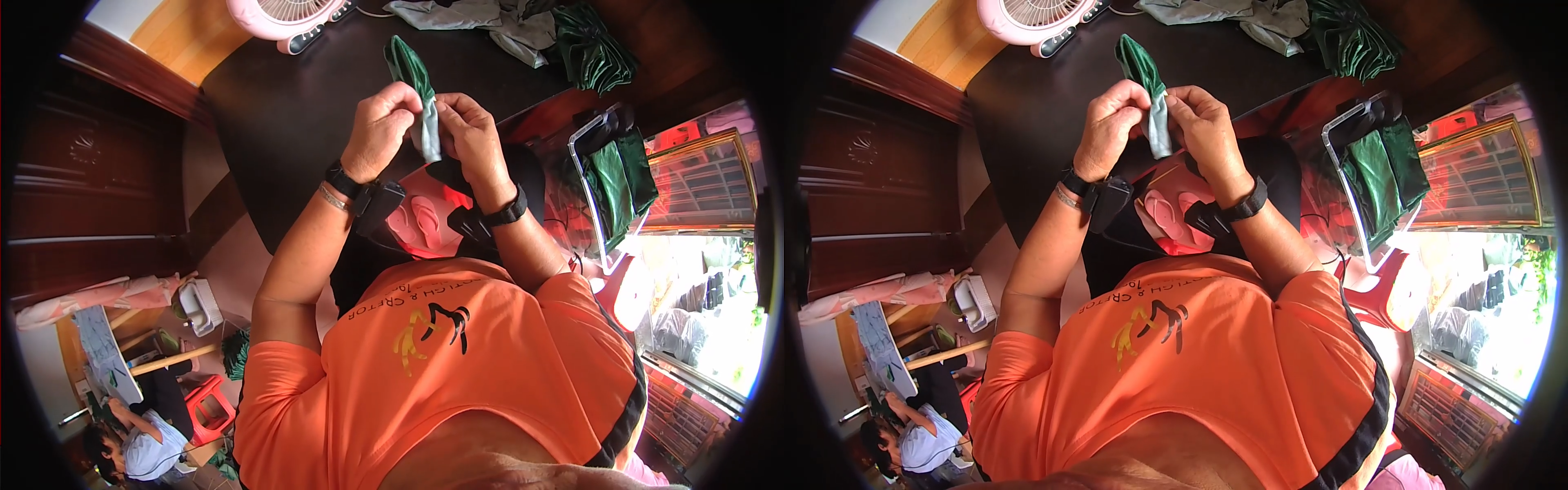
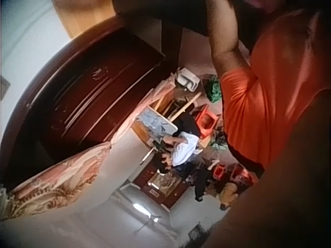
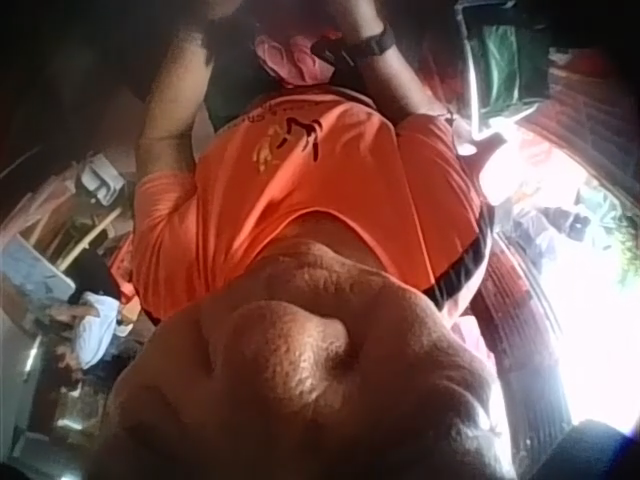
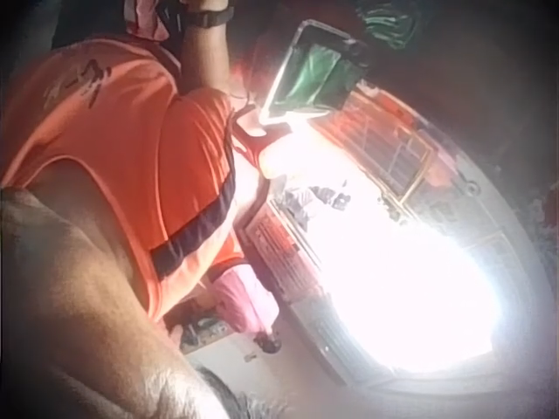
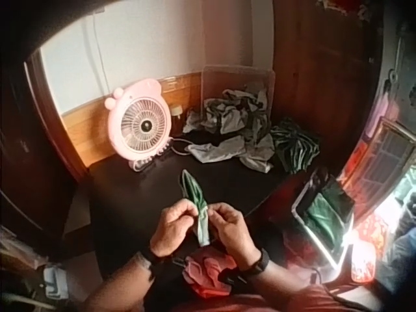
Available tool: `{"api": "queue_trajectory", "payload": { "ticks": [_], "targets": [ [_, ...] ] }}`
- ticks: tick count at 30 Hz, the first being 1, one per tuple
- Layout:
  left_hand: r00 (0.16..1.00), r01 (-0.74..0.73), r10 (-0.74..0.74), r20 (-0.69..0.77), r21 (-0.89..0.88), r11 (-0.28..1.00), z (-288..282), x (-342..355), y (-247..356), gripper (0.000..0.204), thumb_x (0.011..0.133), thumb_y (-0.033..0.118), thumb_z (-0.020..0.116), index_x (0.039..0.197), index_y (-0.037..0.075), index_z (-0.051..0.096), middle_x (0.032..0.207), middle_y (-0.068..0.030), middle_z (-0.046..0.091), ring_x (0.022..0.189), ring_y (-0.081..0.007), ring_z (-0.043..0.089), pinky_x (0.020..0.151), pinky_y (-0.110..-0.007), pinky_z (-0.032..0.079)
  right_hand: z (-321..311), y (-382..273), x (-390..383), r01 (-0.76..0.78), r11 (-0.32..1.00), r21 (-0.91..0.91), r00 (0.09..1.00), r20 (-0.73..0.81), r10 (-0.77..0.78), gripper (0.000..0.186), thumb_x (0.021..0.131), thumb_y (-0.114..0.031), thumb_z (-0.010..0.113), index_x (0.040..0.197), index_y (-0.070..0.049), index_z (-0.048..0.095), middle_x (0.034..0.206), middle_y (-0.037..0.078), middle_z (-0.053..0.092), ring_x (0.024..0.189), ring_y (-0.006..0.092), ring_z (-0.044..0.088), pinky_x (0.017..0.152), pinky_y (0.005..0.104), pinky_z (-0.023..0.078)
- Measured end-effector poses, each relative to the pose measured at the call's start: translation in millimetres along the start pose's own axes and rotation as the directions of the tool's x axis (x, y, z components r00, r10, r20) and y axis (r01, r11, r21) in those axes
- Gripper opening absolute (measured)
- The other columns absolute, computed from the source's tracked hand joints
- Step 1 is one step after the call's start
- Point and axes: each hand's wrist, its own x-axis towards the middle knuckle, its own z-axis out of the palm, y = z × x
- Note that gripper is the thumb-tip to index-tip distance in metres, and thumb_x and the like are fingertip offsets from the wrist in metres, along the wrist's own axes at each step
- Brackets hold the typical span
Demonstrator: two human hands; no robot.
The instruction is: Turning small green leather pouches inside out using a wooden stick to finish the corners and edges.
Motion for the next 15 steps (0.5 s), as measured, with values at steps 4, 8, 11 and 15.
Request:
{"api": "queue_trajectory", "payload": {
  "ticks": [4, 8, 11, 15],
  "targets": [
    [0.946, -0.075, 0.025, -0.324, -0.143, 0.987, -4.8, 2.9, 12.8, 0.031, 0.083, 0.021, 0.05, 0.11, 0.005, 0.047, 0.093, -0.0045, 0.057, 0.078, -0.0118, 0.055, 0.062, -0.025, 0.044, 0.9, -4.4, -4.4, 0.178, 0.955, -0.236, 0.983, 0.001, -0.183, 0.014, 0.089, -0.013, 0.059, 0.095, -0.002, 0.063, 0.067, -0.003, 0.056, 0.057, 0.0021, 0.046, 0.049, 0.0168, 0.035],
    [0.973, 0.034, -0.135, -0.188, -0.459, 0.888, -20.8, 7.9, 8.4, 0.032, 0.082, 0.015, 0.05, 0.112, 0.004, 0.051, 0.097, -0.0054, 0.059, 0.077, -0.0124, 0.057, 0.058, -0.025, 0.045, -2.5, -2.1, -12.4, 0.221, 0.926, -0.307, 0.972, 0.154, -0.18, 0.015, 0.088, -0.012, 0.06, 0.096, 0.0, 0.064, 0.07, -0.004, 0.056, 0.065, 0.0036, 0.049, 0.058, 0.019, 0.041],
    [0.976, 0.04, -0.131, -0.175, -0.446, 0.894, -26.6, 8.8, 7.4, 0.025, 0.081, 0.012, 0.048, 0.102, 0.002, 0.058, 0.089, -0.0043, 0.062, 0.073, -0.0124, 0.058, 0.057, -0.024, 0.045, -6.8, -1.7, -14.5, 0.167, 0.931, -0.325, 0.983, 0.132, -0.13, 0.015, 0.088, -0.013, 0.06, 0.095, 0.0, 0.063, 0.071, -0.003, 0.057, 0.065, 0.0038, 0.049, 0.058, 0.019, 0.041],
    [0.969, 0.009, -0.127, -0.211, -0.486, 0.874, -19.2, 7.0, 10.7, 0.024, 0.081, 0.011, 0.047, 0.099, 0.001, 0.059, 0.087, -0.0058, 0.064, 0.069, -0.0136, 0.059, 0.057, -0.024, 0.044, -10.8, 0.1, -13.1, 0.122, 0.956, -0.268, 0.992, 0.066, -0.108, 0.015, 0.089, -0.016, 0.059, 0.092, -0.001, 0.063, 0.068, -0.003, 0.055, 0.06, 0.0031, 0.046, 0.054, 0.0175, 0.038]
  ]
}}
